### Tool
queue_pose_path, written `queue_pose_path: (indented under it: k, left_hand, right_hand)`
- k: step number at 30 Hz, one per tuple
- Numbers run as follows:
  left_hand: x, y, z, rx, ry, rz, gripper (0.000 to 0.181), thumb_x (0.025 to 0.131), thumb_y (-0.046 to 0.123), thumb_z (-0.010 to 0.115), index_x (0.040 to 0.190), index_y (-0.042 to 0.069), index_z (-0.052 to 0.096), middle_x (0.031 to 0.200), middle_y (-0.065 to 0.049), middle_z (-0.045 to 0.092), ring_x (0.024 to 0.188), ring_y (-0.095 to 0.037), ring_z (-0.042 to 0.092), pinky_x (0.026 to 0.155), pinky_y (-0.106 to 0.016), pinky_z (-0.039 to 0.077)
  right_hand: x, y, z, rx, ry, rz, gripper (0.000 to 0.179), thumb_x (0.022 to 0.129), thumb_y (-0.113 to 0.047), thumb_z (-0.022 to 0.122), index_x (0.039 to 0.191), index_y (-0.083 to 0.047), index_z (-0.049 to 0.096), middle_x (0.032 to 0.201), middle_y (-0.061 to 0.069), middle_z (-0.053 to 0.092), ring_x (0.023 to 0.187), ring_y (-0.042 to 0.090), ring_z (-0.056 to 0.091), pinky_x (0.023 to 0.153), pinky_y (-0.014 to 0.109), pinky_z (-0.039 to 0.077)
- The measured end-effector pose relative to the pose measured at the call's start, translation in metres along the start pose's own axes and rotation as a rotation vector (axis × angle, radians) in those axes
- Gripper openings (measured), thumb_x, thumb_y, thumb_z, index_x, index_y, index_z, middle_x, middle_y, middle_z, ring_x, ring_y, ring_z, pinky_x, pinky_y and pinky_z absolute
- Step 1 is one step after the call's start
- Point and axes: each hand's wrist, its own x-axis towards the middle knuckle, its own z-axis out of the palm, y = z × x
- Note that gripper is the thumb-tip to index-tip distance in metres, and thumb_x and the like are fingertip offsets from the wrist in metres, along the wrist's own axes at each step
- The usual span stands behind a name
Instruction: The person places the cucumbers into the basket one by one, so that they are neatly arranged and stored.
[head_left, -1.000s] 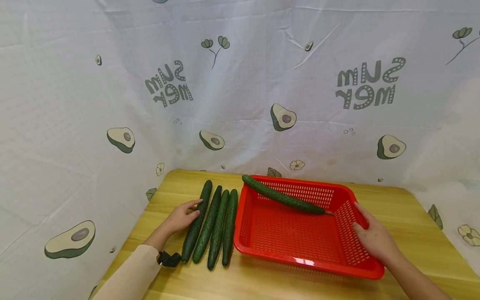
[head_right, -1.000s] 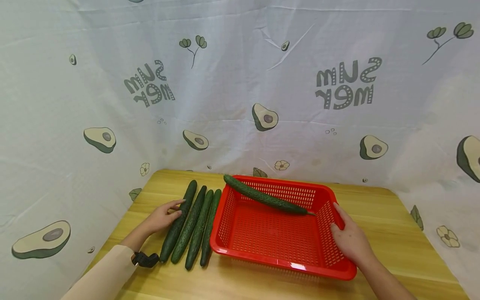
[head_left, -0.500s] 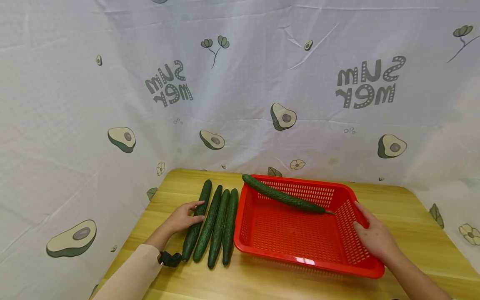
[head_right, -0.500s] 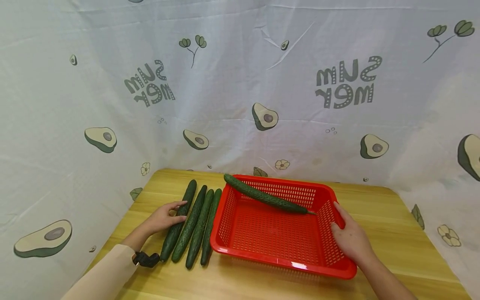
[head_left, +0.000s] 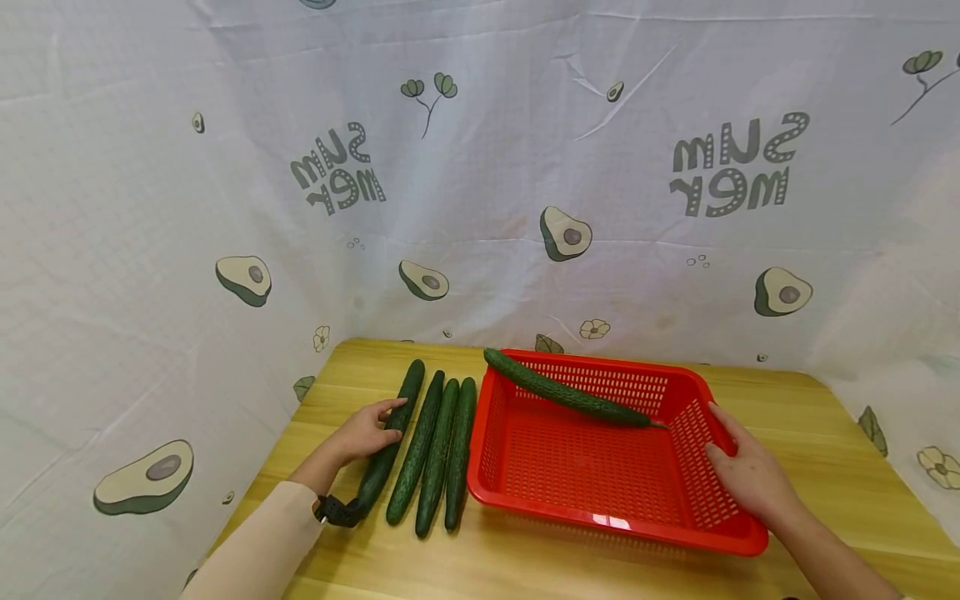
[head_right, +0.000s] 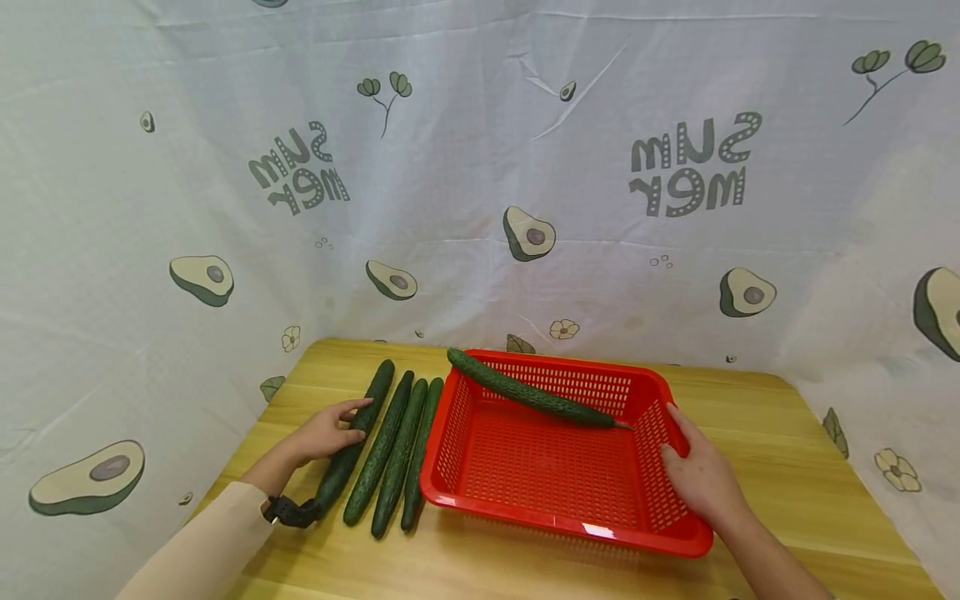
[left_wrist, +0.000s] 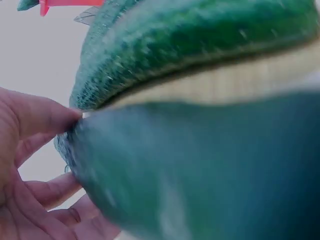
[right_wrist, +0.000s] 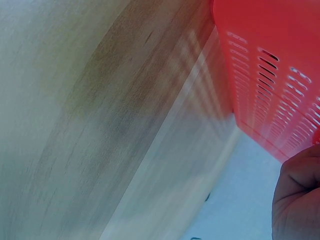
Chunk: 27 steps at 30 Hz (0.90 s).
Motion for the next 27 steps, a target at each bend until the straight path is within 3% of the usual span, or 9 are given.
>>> queue_pose_path:
  k: [2, 3, 4, 7, 8, 10, 11, 16, 27]
  left_hand:
    - [-0.001, 0.002, -0.001, -0.046, -0.007, -0.024, 0.062, 0.096, 0.002, 0.062, 0.156, 0.008, 0.043, 0.148, -0.04, 0.042, 0.064, -0.025, 0.055, 0.058, -0.032, 0.041]
    - [-0.001, 0.002, -0.001, -0.063, -0.011, -0.034, 0.062, 0.097, 0.002, 0.061, 0.156, 0.009, 0.042, 0.149, -0.04, 0.041, 0.056, -0.021, 0.044, 0.056, -0.031, 0.039]
    - [-0.001, 0.002, -0.002, -0.071, -0.015, -0.039, 0.063, 0.097, 0.001, 0.06, 0.157, 0.009, 0.041, 0.149, -0.041, 0.04, 0.055, -0.02, 0.043, 0.055, -0.031, 0.04]
    - [-0.002, 0.003, -0.003, -0.084, -0.011, -0.04, 0.064, 0.098, 0.001, 0.058, 0.158, 0.011, 0.039, 0.153, -0.039, 0.037, 0.09, -0.035, 0.068, 0.066, -0.034, 0.045]
    - [-0.002, 0.003, -0.004, -0.084, -0.01, -0.032, 0.064, 0.099, 0.001, 0.057, 0.159, 0.01, 0.038, 0.154, -0.039, 0.036, 0.108, -0.043, 0.065, 0.071, -0.036, 0.048]
    - [-0.004, 0.005, -0.006, -0.085, -0.011, -0.016, 0.064, 0.1, 0.002, 0.056, 0.16, 0.01, 0.035, 0.156, -0.038, 0.034, 0.138, -0.052, 0.045, 0.085, -0.043, 0.051]
    - [-0.004, 0.006, -0.007, -0.093, -0.009, -0.014, 0.064, 0.101, 0.003, 0.055, 0.161, 0.011, 0.034, 0.157, -0.037, 0.034, 0.142, -0.054, 0.039, 0.091, -0.047, 0.051]
    - [-0.007, 0.009, -0.011, -0.103, -0.011, 0.01, 0.064, 0.103, 0.003, 0.053, 0.162, 0.011, 0.03, 0.158, -0.036, 0.031, 0.145, -0.055, 0.035, 0.105, -0.064, 0.045]
    - [-0.009, 0.022, -0.011, -0.159, 0.015, 0.05, 0.063, 0.105, 0.002, 0.044, 0.164, 0.016, 0.026, 0.168, -0.025, 0.018, 0.153, -0.05, 0.018, 0.114, -0.068, 0.033]
  right_hand:
    - [0.0, 0.0, 0.0, 0.005, -0.001, 0.0, 0.069, 0.109, -0.024, 0.035, 0.165, -0.015, -0.004, 0.146, 0.043, 0.028, 0.072, 0.019, 0.064, 0.062, 0.038, 0.058]
    - [0.0, 0.0, 0.0, 0.006, 0.0, -0.001, 0.068, 0.109, -0.024, 0.035, 0.165, -0.015, -0.004, 0.146, 0.043, 0.028, 0.072, 0.019, 0.064, 0.062, 0.038, 0.058]
    - [-0.001, 0.0, 0.0, 0.009, -0.001, -0.003, 0.069, 0.109, -0.024, 0.035, 0.165, -0.015, -0.004, 0.146, 0.043, 0.029, 0.072, 0.02, 0.064, 0.062, 0.038, 0.058]
    - [-0.002, 0.0, 0.0, 0.019, -0.001, -0.008, 0.069, 0.109, -0.023, 0.035, 0.165, -0.014, -0.003, 0.145, 0.043, 0.03, 0.072, 0.02, 0.064, 0.062, 0.038, 0.059]
    - [-0.002, 0.0, 0.0, 0.021, -0.001, -0.009, 0.069, 0.109, -0.023, 0.035, 0.165, -0.014, -0.003, 0.145, 0.043, 0.03, 0.072, 0.02, 0.064, 0.062, 0.038, 0.059]
    - [-0.002, 0.0, 0.001, 0.028, -0.001, -0.014, 0.068, 0.109, -0.023, 0.035, 0.165, -0.014, -0.003, 0.144, 0.043, 0.032, 0.072, 0.02, 0.065, 0.061, 0.038, 0.059]
    - [-0.002, 0.0, 0.001, 0.03, 0.0, -0.017, 0.068, 0.109, -0.023, 0.035, 0.165, -0.014, -0.003, 0.143, 0.043, 0.032, 0.072, 0.02, 0.065, 0.061, 0.038, 0.059]
    - [-0.003, 0.001, 0.001, 0.042, 0.008, -0.033, 0.067, 0.109, -0.023, 0.034, 0.165, -0.014, -0.003, 0.14, 0.043, 0.036, 0.072, 0.02, 0.066, 0.06, 0.038, 0.059]
    - [-0.001, 0.0, 0.0, 0.031, 0.0, -0.001, 0.068, 0.109, -0.024, 0.034, 0.165, -0.014, -0.004, 0.145, 0.044, 0.029, 0.07, 0.02, 0.065, 0.061, 0.038, 0.059]
